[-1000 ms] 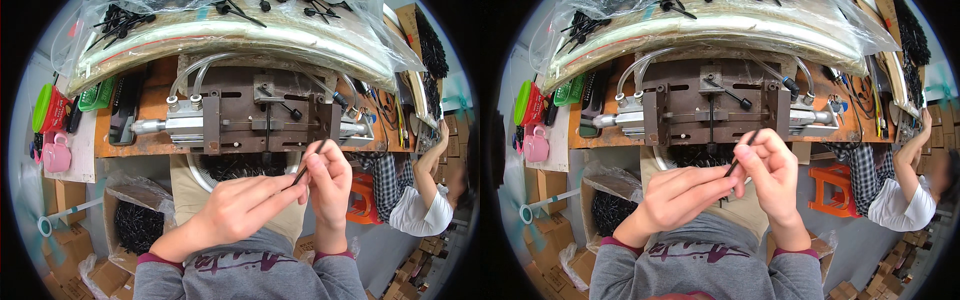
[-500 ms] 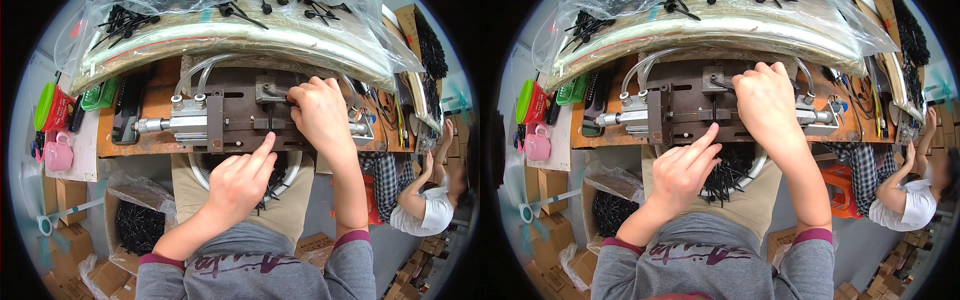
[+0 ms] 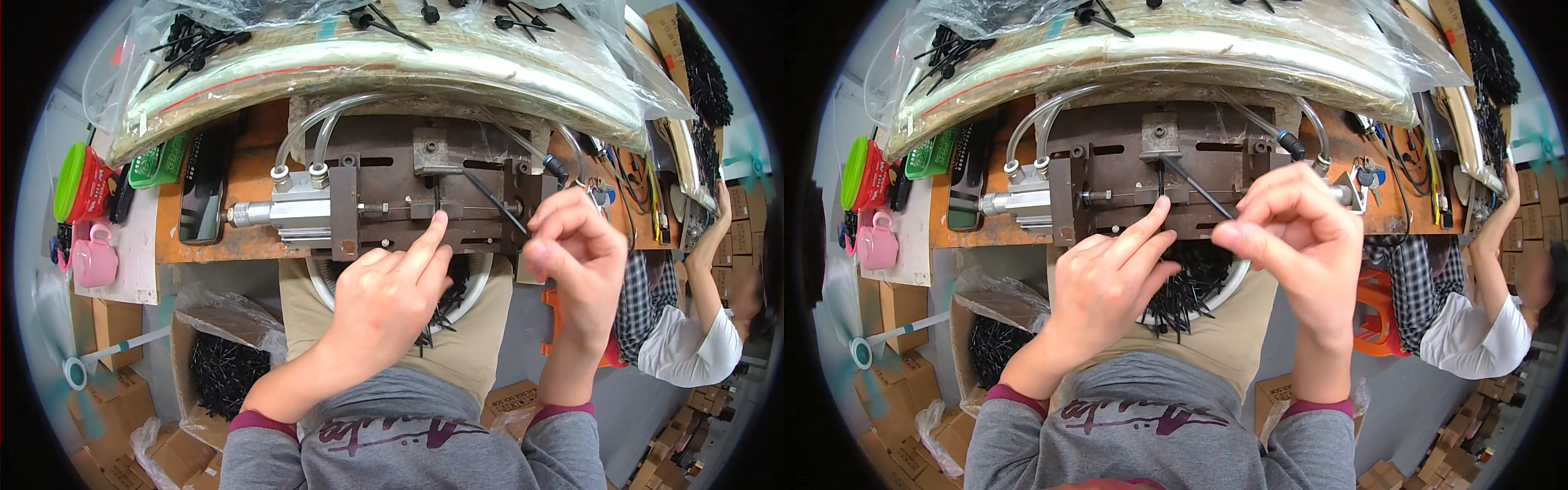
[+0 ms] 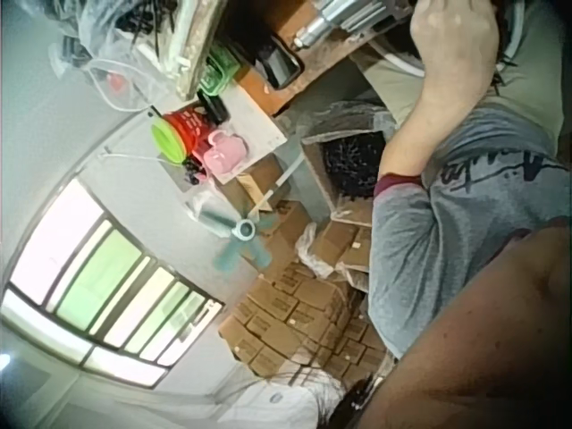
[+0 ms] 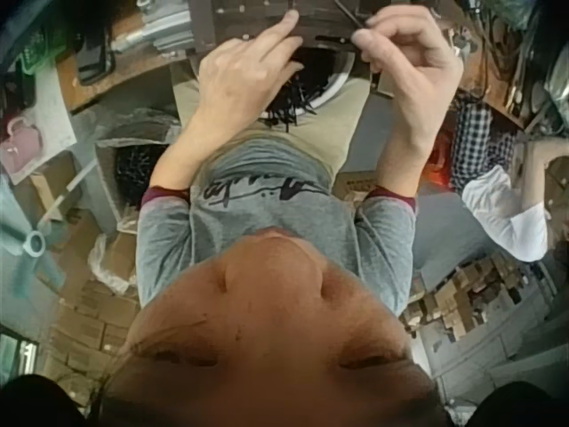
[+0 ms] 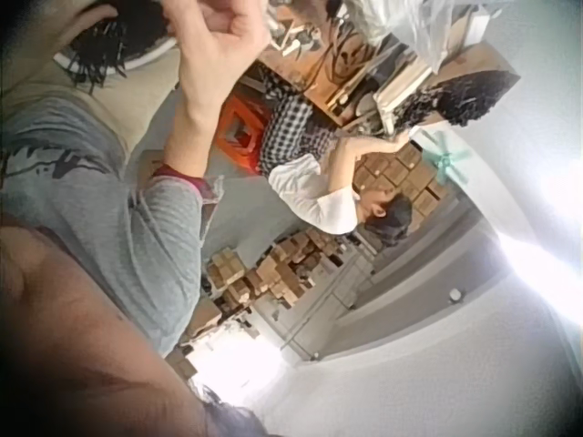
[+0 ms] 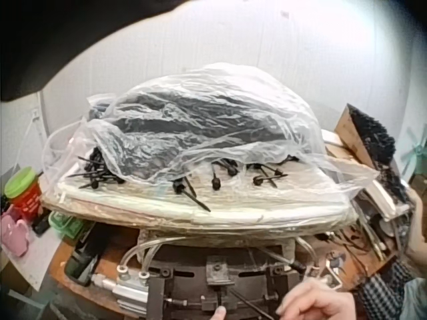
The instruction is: Using a manual fixture to assemble or process small black plastic components.
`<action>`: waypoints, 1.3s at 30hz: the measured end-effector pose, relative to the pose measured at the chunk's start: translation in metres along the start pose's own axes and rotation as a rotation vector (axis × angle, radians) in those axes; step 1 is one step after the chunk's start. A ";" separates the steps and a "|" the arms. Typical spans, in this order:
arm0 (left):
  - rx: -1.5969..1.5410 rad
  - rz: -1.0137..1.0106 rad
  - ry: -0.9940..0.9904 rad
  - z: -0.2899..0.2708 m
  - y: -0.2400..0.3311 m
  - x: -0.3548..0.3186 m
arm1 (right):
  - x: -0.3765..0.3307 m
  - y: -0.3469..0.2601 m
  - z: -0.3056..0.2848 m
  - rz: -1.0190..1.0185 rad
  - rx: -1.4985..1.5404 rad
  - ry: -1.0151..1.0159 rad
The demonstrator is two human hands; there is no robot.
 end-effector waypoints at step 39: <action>-1.263 -0.479 -0.285 -0.029 -0.043 0.059 | -0.046 -0.051 0.069 -0.776 -0.729 -0.064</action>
Point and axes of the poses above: each hand's wrist, its own x-axis towards the middle knuckle, its own z-axis out of the palm, y = z × x, the point moved 10 cm from there along x, towards the middle knuckle, and after that the axes turned 2 degrees about -y, right-handed, at the moved point
